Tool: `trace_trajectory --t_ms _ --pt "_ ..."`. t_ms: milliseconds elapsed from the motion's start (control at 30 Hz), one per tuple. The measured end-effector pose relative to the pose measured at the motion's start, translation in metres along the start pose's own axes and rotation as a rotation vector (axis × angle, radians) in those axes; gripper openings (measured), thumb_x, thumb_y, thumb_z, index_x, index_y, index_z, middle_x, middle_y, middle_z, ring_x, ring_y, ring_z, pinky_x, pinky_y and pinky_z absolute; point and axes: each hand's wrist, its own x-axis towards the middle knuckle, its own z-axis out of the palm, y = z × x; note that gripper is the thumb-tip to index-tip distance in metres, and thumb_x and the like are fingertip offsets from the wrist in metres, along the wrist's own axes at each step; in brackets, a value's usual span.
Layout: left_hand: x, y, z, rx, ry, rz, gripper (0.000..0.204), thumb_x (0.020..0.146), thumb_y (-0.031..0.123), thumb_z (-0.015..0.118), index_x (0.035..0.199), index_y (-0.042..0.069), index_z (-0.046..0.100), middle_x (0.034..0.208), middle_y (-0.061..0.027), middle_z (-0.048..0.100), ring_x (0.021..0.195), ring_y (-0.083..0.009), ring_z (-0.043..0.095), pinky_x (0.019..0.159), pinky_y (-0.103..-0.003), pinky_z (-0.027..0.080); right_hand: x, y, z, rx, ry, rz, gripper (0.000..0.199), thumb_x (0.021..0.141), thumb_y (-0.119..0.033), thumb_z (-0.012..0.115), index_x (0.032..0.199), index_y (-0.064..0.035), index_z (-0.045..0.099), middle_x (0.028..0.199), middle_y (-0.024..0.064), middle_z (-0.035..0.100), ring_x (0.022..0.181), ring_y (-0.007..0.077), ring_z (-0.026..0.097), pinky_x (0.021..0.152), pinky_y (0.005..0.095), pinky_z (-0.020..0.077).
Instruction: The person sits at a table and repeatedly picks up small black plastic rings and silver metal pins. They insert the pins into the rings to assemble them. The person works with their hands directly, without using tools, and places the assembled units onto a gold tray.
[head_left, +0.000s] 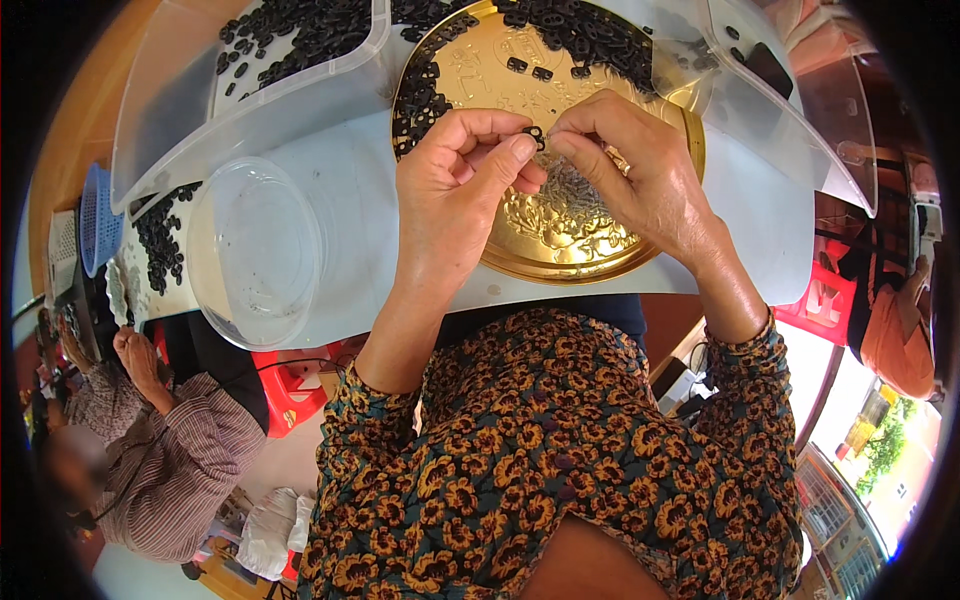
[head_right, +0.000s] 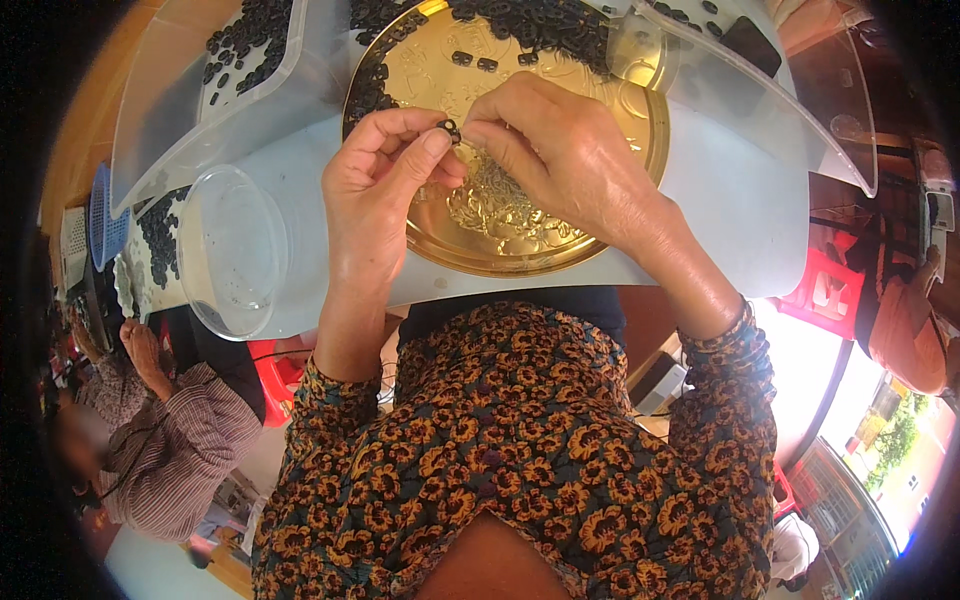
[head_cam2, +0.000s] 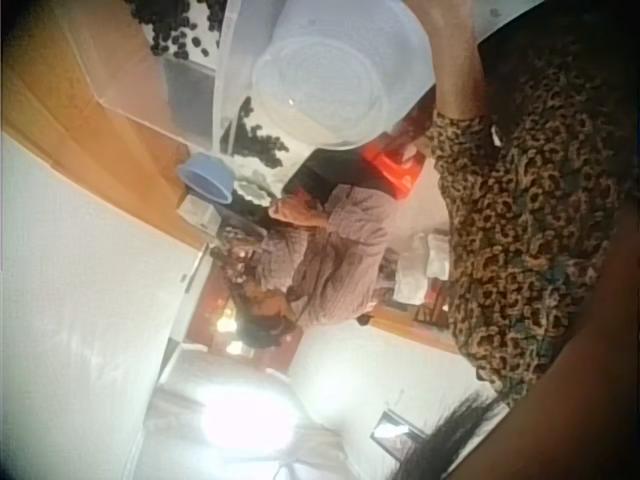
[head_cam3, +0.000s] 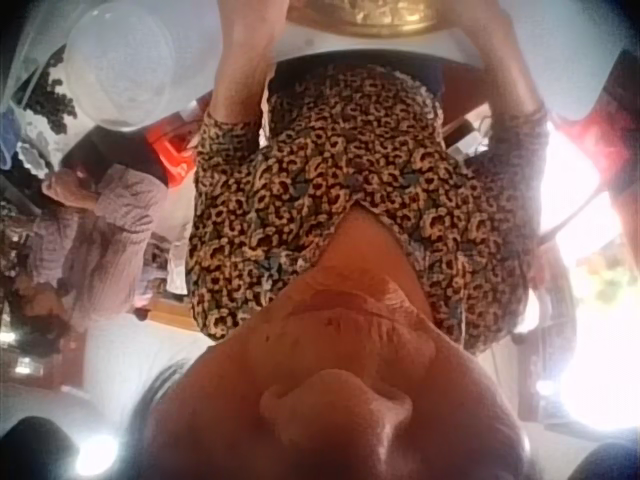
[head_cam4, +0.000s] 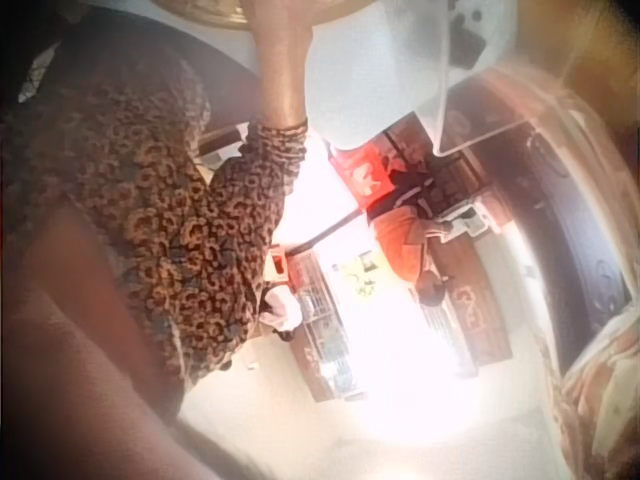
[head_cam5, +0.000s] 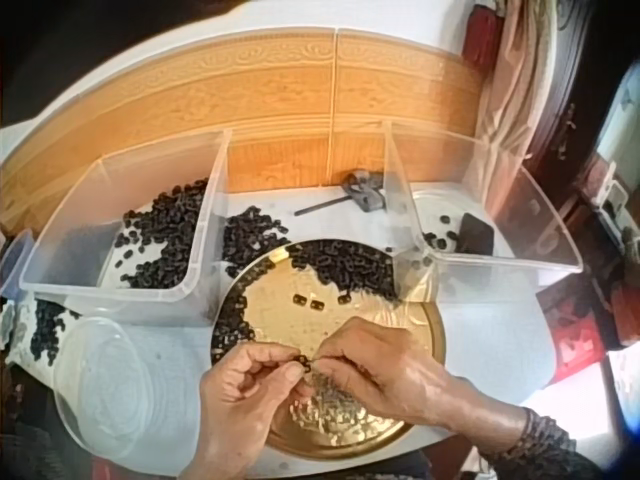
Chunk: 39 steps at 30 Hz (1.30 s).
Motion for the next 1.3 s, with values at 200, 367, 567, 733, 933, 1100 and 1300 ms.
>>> trace_trajectory --t_ms 200,367,567,733,933,1100,1300 --pt "-0.002 0.003 0.000 0.013 -0.006 -0.019 0.013 0.089 0.001 0.061 0.100 -0.004 0.059 0.087 -0.0090 0.064 0.072 -0.0126 0.064 0.065 -0.023 0.053 0.001 -0.004 -0.001 -0.036 -0.012 -0.042 0.011 0.087 -0.013 0.063 0.088 -0.0027 0.058 0.080 0.0124 0.058 0.071 0.0331 0.059 0.062 0.0391 0.0476" --pt "-0.004 0.003 0.000 0.036 -0.016 0.001 0.013 0.088 0.002 0.062 0.100 -0.004 0.060 0.084 -0.0088 0.065 0.071 -0.0128 0.064 0.065 -0.023 0.053 -0.001 -0.007 0.001 0.032 -0.038 -0.002 0.009 0.087 -0.010 0.061 0.086 -0.0021 0.057 0.078 0.0136 0.056 0.071 0.0337 0.057 0.063 0.0396 0.0465" --pt "-0.004 0.000 0.000 0.022 -0.012 0.019 0.010 0.088 0.001 0.062 0.097 -0.004 0.060 0.085 -0.0083 0.064 0.071 -0.0118 0.063 0.064 -0.022 0.053 -0.001 -0.008 0.005 0.088 -0.027 0.019 0.010 0.087 -0.010 0.061 0.084 -0.0007 0.057 0.076 0.0146 0.055 0.070 0.0335 0.057 0.062 0.0387 0.0458" --pt "0.002 -0.002 -0.002 0.047 0.007 -0.027 0.011 0.088 0.001 0.062 0.097 -0.004 0.060 0.085 -0.0088 0.065 0.071 -0.0128 0.064 0.065 -0.023 0.054 -0.002 -0.002 0.016 0.080 0.003 0.028 0.010 0.087 -0.009 0.061 0.085 0.0004 0.058 0.077 0.0145 0.057 0.069 0.0335 0.057 0.062 0.0383 0.0463" --pt "0.005 -0.006 -0.010 -0.098 -0.053 -0.136 0.013 0.089 0.003 0.061 0.101 -0.003 0.059 0.086 -0.0107 0.066 0.074 -0.0162 0.066 0.070 -0.027 0.056 -0.005 -0.001 0.017 0.193 -0.014 0.179 0.012 0.088 -0.012 0.060 0.087 0.0004 0.059 0.079 0.0146 0.059 0.070 0.0332 0.059 0.064 0.0371 0.0474" --pt "0.002 -0.009 -0.011 -0.080 -0.081 -0.171 0.013 0.091 0.004 0.059 0.102 -0.003 0.059 0.087 -0.0124 0.066 0.075 -0.0189 0.067 0.071 -0.030 0.057 -0.005 0.003 0.012 0.121 -0.022 0.112 0.013 0.089 -0.013 0.060 0.089 0.0002 0.060 0.080 0.0147 0.059 0.071 0.0323 0.059 0.065 0.0363 0.0477" --pt "0.003 -0.005 -0.014 -0.096 -0.026 -0.176 0.013 0.091 0.008 0.060 0.098 -0.003 0.060 0.084 -0.0132 0.066 0.071 -0.0198 0.067 0.067 -0.030 0.057 -0.006 0.006 0.005 0.119 -0.004 0.135 0.014 0.089 -0.014 0.061 0.092 0.0001 0.062 0.081 0.0139 0.061 0.071 0.0283 0.060 0.064 0.0346 0.0479"
